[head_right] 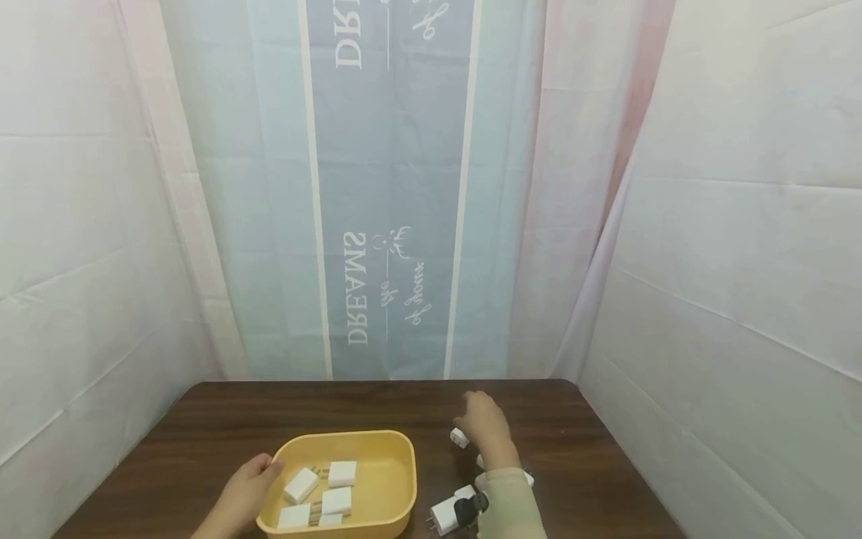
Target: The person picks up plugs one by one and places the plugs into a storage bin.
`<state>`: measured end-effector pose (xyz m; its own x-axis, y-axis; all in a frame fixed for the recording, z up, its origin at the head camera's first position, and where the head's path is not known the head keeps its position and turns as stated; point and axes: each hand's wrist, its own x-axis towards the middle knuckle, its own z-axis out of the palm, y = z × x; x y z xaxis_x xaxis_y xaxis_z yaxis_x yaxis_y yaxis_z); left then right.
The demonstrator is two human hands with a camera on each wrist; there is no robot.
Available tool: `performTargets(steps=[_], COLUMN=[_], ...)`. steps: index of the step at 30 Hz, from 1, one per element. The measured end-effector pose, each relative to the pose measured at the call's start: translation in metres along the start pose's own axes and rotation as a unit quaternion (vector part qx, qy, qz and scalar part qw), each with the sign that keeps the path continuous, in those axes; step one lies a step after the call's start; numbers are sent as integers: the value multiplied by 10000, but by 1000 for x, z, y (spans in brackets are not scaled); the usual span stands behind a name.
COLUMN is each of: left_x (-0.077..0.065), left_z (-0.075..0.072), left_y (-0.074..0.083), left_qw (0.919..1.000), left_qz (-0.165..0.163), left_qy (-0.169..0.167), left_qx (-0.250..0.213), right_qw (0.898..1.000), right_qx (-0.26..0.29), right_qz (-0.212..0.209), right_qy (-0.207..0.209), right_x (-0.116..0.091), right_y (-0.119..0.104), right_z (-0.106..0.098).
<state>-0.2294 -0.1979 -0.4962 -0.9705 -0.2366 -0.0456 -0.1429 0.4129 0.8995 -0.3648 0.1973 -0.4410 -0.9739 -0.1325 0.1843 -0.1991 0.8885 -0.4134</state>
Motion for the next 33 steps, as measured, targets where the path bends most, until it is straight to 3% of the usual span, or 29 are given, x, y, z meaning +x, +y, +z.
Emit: performTargets(steps=[11, 33], left_x=[1, 0], left_z=[-1, -1], left_y=[0, 2], left_qw=[10000, 9999], left_qz=[10, -107], left_qy=[-8, -71], left_qx=[30, -25], right_qw=[9989, 9978], right_qx=[203, 417], right_qz=[302, 256], right_qy=[-292, -455], right_x=[3, -1], right_y=[11, 17], right_z=[15, 25])
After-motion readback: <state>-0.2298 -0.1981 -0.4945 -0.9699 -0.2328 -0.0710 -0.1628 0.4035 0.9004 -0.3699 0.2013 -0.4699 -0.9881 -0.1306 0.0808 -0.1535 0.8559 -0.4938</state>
